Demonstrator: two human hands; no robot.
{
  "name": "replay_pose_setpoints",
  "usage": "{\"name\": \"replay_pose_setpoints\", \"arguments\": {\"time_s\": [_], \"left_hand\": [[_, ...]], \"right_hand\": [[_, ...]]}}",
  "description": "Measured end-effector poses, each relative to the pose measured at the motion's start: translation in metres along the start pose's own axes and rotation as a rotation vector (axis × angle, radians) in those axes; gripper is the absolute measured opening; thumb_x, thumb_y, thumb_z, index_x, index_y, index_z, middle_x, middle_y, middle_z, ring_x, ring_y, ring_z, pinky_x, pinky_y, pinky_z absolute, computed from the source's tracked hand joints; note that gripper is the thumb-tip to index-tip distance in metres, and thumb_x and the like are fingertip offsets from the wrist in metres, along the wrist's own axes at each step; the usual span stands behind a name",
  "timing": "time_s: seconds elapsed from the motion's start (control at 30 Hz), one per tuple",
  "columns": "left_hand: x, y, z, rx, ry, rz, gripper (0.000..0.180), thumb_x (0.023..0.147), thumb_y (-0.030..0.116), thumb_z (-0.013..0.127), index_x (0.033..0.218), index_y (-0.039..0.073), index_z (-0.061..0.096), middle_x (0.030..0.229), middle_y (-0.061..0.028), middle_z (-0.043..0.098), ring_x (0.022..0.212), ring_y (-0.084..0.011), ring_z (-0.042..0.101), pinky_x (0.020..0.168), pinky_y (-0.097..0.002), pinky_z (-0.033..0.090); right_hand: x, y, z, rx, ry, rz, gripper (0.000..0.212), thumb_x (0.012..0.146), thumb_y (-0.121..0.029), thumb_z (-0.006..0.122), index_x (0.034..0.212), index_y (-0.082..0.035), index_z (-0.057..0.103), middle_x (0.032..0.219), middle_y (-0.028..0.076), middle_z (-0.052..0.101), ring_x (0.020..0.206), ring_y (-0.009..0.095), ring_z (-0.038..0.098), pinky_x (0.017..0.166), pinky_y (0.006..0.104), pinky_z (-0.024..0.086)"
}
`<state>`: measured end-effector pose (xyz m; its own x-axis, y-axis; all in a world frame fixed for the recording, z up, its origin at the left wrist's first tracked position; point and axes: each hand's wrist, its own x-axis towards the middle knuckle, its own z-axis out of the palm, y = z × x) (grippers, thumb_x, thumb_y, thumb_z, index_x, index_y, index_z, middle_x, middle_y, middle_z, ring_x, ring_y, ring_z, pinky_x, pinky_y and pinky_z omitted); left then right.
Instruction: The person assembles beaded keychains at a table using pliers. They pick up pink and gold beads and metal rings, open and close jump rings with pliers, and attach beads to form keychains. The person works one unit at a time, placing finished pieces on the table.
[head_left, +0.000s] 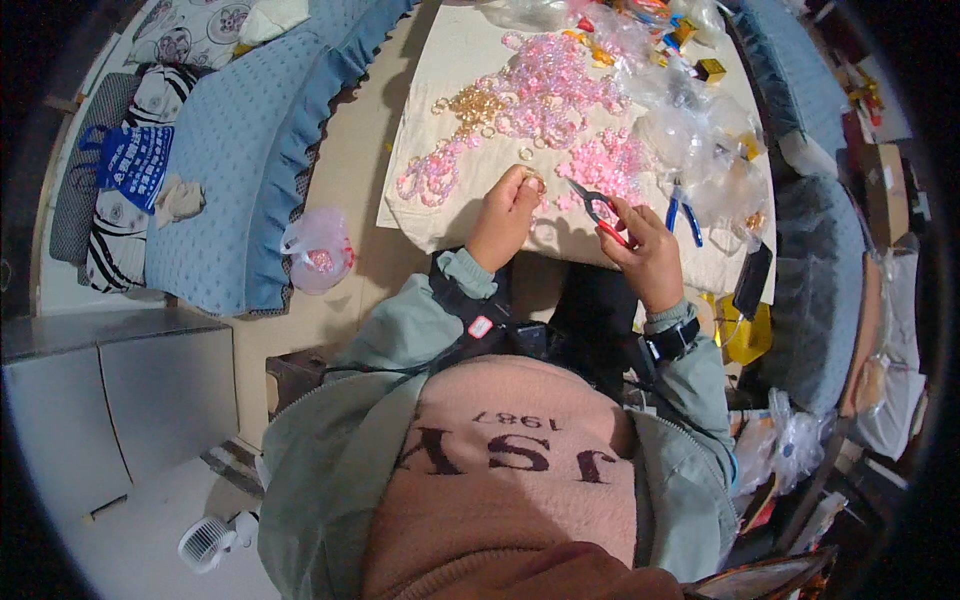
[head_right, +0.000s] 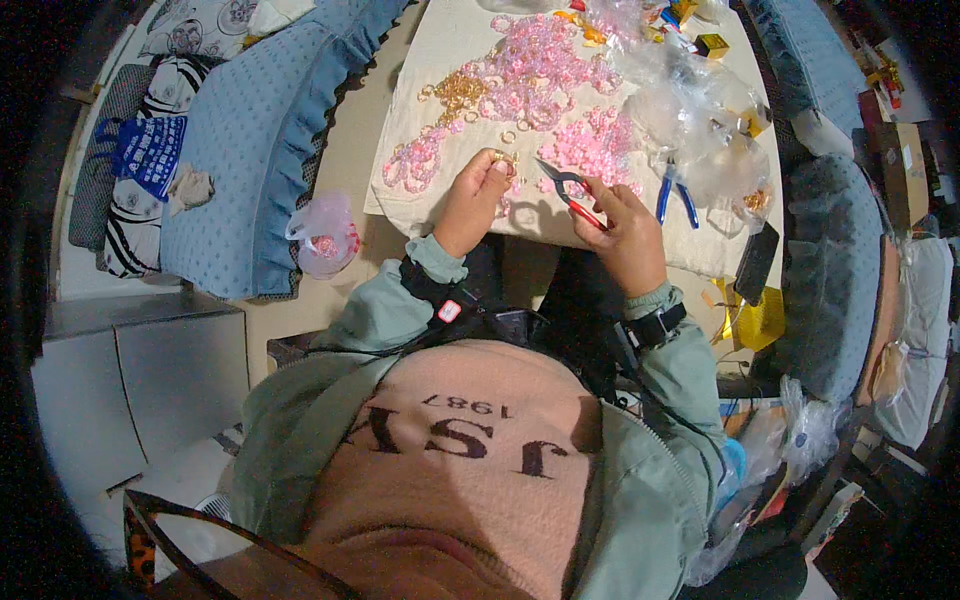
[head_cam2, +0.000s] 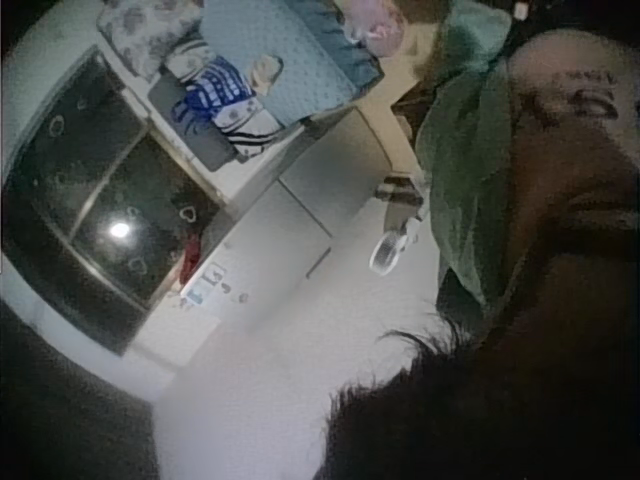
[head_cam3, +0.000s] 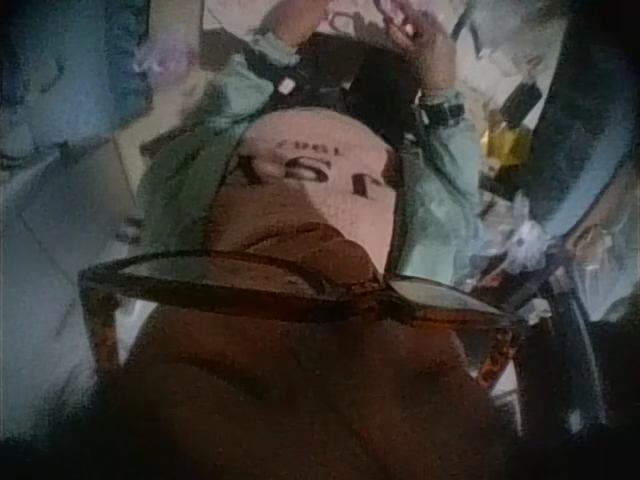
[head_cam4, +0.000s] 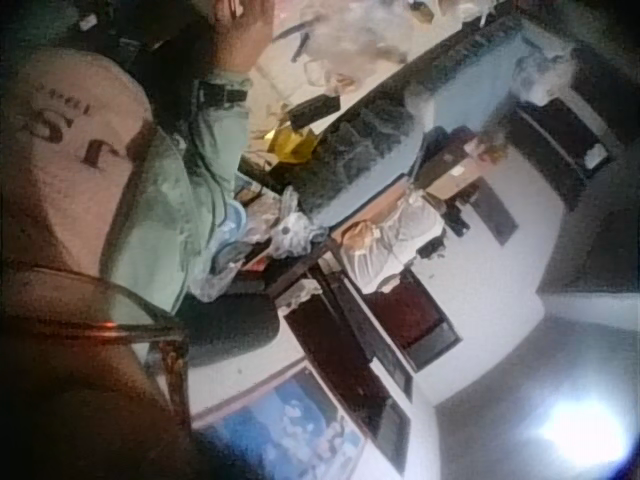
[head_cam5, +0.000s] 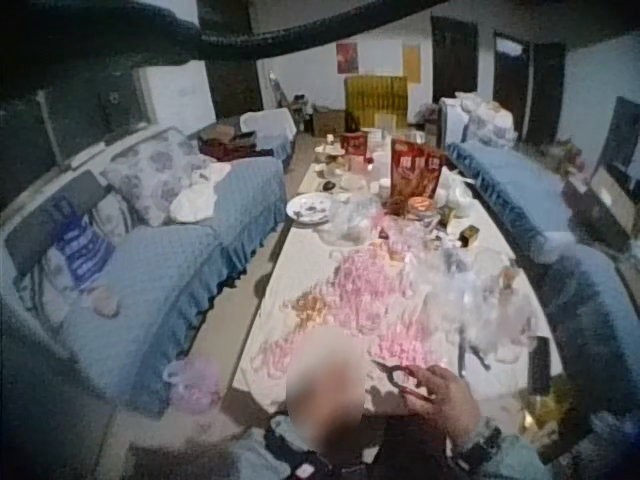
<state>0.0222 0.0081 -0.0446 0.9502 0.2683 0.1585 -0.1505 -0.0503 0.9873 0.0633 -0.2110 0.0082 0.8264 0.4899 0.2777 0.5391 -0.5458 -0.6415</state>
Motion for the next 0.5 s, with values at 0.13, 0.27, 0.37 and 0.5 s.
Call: {"name": "replay_pose_setpoints", "arguments": {"time_s": [0.13, 0.27, 0.37, 0.5], "left_hand": [[0.013, -0.014, -0.004, -0.070, -0.027, -0.127, 0.020, 0.105, 0.020, 0.048, 0.096, 0.004, 0.055, 0.080, -0.0007, 0.055, 0.073, -0.0081, 0.050, 0.067, -0.0264, 0.044], [0.015, -0.022, -0.006, -0.322, -0.086, -0.388, 0.016, 0.107, 0.021, 0.047, 0.104, 0.007, 0.056, 0.086, 0.0005, 0.056, 0.078, -0.0071, 0.052, 0.071, -0.0231, 0.044], [0.016, -0.025, -0.007, -0.527, -0.124, -0.461, 0.014, 0.106, 0.020, 0.048, 0.108, 0.008, 0.055, 0.090, -0.0012, 0.057, 0.082, -0.0092, 0.055, 0.075, -0.0253, 0.049], [0.018, -0.026, -0.010, -0.666, -0.198, -0.472, 0.012, 0.105, 0.017, 0.050, 0.111, 0.007, 0.053, 0.096, -0.0032, 0.057, 0.086, -0.0107, 0.056, 0.083, -0.0293, 0.053]], "right_hand": [[0.005, 0.017, 0.007, 0.036, 0.028, 0.032, 0.044, 0.084, -0.015, 0.075, 0.125, -0.005, 0.066, 0.086, 0.013, 0.061, 0.067, 0.021, 0.059, 0.061, 0.0317, 0.050], [0.010, 0.027, 0.012, 0.048, -0.015, 0.048, 0.044, 0.084, -0.015, 0.074, 0.125, -0.005, 0.065, 0.088, 0.013, 0.061, 0.070, 0.021, 0.060, 0.064, 0.0319, 0.050], [0.012, 0.029, 0.013, 0.040, -0.071, 0.041, 0.047, 0.081, -0.017, 0.075, 0.126, -0.007, 0.065, 0.088, 0.013, 0.061, 0.072, 0.025, 0.063, 0.065, 0.0349, 0.052], [0.014, 0.029, 0.015, 0.100, -0.091, 0.017, 0.048, 0.081, -0.016, 0.075, 0.126, -0.005, 0.065, 0.091, 0.012, 0.061, 0.071, 0.022, 0.060, 0.066, 0.0329, 0.051]]}}
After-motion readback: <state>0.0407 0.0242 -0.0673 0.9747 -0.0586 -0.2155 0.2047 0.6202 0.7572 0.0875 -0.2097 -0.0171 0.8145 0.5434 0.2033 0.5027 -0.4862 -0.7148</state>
